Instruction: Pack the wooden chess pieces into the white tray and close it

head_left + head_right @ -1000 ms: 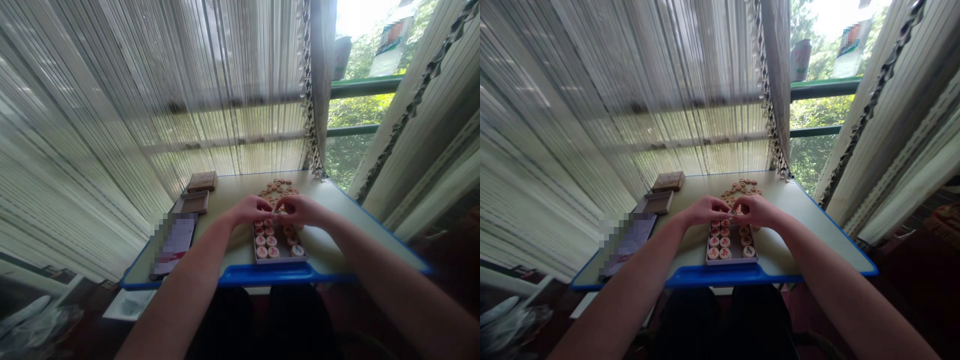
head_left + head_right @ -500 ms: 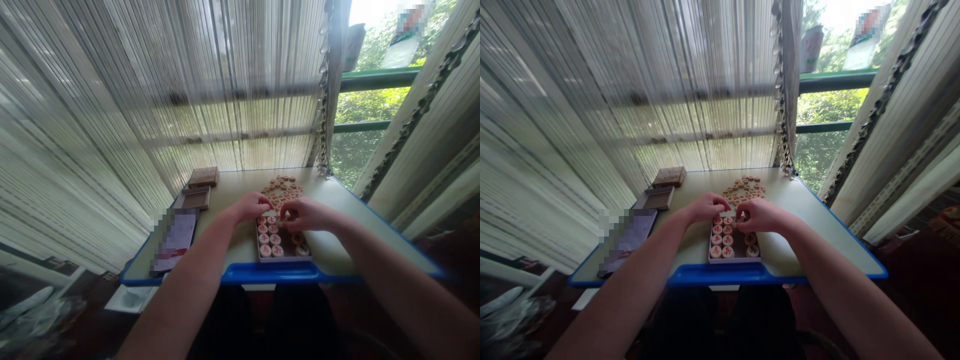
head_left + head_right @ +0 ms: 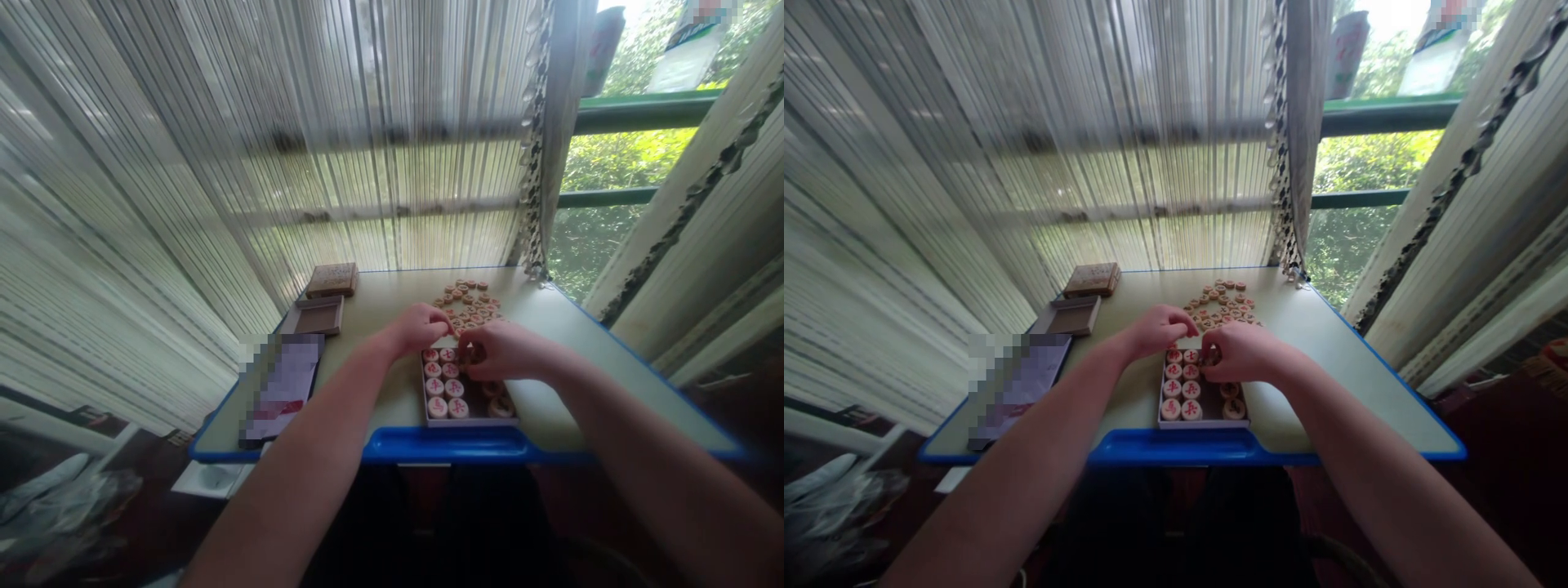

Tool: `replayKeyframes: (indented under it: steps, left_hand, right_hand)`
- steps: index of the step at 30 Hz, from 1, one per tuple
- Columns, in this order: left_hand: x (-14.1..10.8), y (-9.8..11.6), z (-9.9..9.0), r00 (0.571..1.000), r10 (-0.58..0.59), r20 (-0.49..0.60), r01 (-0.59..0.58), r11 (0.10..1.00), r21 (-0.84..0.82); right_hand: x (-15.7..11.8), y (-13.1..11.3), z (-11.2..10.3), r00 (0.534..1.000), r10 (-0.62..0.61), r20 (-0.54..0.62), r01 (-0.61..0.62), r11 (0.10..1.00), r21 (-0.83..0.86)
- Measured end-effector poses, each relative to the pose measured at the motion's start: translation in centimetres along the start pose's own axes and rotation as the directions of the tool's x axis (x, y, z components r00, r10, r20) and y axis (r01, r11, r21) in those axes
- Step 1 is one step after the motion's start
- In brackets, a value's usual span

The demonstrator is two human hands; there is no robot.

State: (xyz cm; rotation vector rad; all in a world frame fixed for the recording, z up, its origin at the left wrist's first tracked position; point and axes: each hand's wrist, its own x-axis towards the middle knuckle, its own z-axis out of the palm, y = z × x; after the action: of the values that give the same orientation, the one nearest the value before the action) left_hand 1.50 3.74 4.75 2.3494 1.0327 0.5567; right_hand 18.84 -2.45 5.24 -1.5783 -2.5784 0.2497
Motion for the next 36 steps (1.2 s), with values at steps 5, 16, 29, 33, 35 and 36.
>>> replayKeyframes:
  steps: [5,16,29,33,35,36]
  left_hand:
    - [-0.11,0.1,0.04,1.0,0.017,-0.016,-0.016,1.0,0.022]
    - [-0.24,0.37,0.01,1.0,0.003,-0.008,-0.002,1.0,0.013]
    - [-0.16,0.49,0.01,1.0,0.009,-0.008,-0.009,1.0,0.013]
    - [-0.15,0.54,0.05,1.0,-0.002,-0.007,0.002,1.0,0.005]
    - [-0.15,0.56,0.06,1.0,-0.002,-0.008,0.002,1.0,0.008]
    - [-0.14,0.56,0.07,1.0,-0.001,-0.009,0.001,1.0,0.012]
  right_hand:
    - [0.09,-0.35,-0.06,1.0,0.015,0.004,-0.015,1.0,-0.021]
    - [0.31,-0.18,0.22,0.999,0.027,0.02,-0.026,0.997,-0.071]
    - [0.55,-0.19,0.63,1.0,0.008,-0.006,-0.009,0.996,-0.09]
    - [0.57,-0.26,0.49,1.0,0.016,-0.014,-0.017,0.997,-0.081]
    - [0.58,-0.24,0.49,1.0,0.023,-0.014,-0.024,0.997,-0.079]
    - [0.58,-0.22,0.5,1.0,0.023,-0.014,-0.024,0.997,-0.079]
